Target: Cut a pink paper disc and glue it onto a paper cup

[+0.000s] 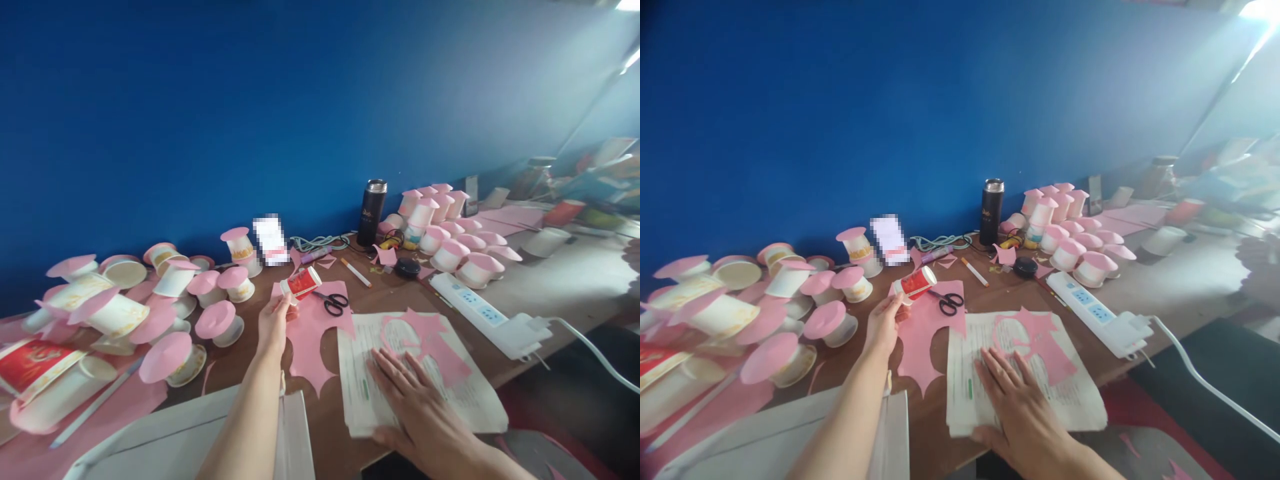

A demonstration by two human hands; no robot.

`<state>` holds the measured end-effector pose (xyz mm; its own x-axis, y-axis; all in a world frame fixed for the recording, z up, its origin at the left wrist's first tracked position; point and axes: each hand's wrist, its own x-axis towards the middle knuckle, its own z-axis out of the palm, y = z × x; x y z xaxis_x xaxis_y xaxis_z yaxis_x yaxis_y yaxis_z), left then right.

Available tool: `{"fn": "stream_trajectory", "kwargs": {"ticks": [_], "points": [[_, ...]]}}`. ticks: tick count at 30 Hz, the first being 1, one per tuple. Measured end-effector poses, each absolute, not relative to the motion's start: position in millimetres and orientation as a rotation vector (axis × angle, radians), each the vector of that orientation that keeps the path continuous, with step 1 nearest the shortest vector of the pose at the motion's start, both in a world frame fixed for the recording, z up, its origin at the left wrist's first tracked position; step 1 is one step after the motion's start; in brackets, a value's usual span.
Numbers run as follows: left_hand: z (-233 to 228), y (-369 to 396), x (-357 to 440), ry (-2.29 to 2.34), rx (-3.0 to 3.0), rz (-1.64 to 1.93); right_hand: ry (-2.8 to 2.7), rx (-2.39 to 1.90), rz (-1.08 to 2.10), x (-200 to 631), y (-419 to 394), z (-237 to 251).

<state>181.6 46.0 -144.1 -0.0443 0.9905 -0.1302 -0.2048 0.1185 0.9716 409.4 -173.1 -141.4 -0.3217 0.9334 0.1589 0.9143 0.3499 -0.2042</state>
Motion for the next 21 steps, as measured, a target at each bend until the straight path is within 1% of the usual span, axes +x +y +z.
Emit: {"fn": "stream_trajectory", "kwargs": {"ticks": [2,5,7,9,12,15,16,19,21], "points": [[-143,46,182,1.163,0.945,1.237,-2.452,-1.529,0.188,417,-181,-134],[-143,45,183,1.166,0.967,1.234,-2.476,-1.447,0.343,424,-185,-120],[-144,45,183,1.165,0.978,1.235,-2.481,-1.444,0.487,427,-179,-107],[-145,45,183,1.163,0.988,1.231,-2.385,-1.499,0.551,431,-162,-91],[-145,46,184,1.172,0.979,1.238,-2.005,-1.680,0.301,440,-113,-69],[-143,47,185,1.173,0.962,1.260,-1.680,-1.840,0.125,445,-47,-57],[-142,47,185,1.161,0.962,1.270,-1.615,-1.964,0.109,445,-25,-57],[-140,46,185,1.136,0.955,1.292,-1.616,-2.331,0.229,440,29,-67],[-139,46,185,1.158,0.958,1.279,-1.598,-2.379,0.268,435,50,-79]]}}
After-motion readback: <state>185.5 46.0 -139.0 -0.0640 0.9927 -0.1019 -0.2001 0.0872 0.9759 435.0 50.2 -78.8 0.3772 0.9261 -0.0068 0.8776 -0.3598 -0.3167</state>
